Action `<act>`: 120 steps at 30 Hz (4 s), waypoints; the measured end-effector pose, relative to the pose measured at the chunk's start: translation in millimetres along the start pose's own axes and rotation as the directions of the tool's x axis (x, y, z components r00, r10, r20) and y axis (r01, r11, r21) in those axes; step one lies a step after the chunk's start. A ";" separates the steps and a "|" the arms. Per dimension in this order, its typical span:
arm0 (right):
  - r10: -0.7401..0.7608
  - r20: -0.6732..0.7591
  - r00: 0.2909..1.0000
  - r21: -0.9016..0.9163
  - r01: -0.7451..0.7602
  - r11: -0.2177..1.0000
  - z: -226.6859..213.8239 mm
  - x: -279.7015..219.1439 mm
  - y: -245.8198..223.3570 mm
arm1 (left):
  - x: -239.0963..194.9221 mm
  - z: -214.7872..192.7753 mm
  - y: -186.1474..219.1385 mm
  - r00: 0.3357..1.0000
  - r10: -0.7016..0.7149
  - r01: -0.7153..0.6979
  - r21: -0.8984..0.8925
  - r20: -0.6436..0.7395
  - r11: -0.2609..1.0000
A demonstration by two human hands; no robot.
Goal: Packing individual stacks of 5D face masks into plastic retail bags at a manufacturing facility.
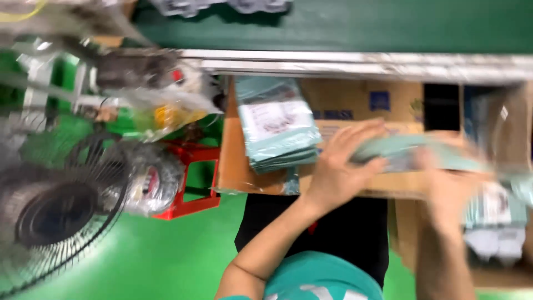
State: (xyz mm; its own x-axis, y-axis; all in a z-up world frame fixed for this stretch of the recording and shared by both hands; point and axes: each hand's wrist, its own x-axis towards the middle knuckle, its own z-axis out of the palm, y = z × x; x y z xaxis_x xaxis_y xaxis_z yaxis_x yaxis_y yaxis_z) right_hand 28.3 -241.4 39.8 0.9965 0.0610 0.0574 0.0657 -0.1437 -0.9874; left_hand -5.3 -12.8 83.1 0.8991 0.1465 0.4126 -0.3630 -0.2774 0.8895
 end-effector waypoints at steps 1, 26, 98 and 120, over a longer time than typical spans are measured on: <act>-0.224 -0.131 0.966 -0.171 0.200 0.965 -20.9 10.7 15.3 | 14.8 -15.9 20.0 0.999 0.039 -0.040 -0.032 -0.028 0.999; -0.250 0.894 0.371 -0.304 0.914 0.269 170.1 192.6 -103.5 | 91.0 -114.8 -39.1 0.961 0.249 -0.098 0.698 -0.119 0.709; -0.006 0.293 0.956 0.097 -0.024 0.995 128.0 33.0 46.8 | -1.8 -82.7 -106.9 0.959 0.067 -0.243 0.675 0.275 0.697; -0.039 -0.116 0.992 0.316 0.074 0.946 108.1 21.7 1.1 | -10.5 -40.3 -44.8 0.941 0.122 -0.093 0.106 -0.316 0.990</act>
State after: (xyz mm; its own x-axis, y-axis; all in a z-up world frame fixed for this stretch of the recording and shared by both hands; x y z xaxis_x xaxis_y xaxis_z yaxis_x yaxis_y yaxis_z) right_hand 44.4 -133.5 24.1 0.9924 -0.0481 0.1130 0.1199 0.1811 -0.9761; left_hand -8.3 36.3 46.9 0.7244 0.4040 0.5586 -0.4169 -0.3885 0.8217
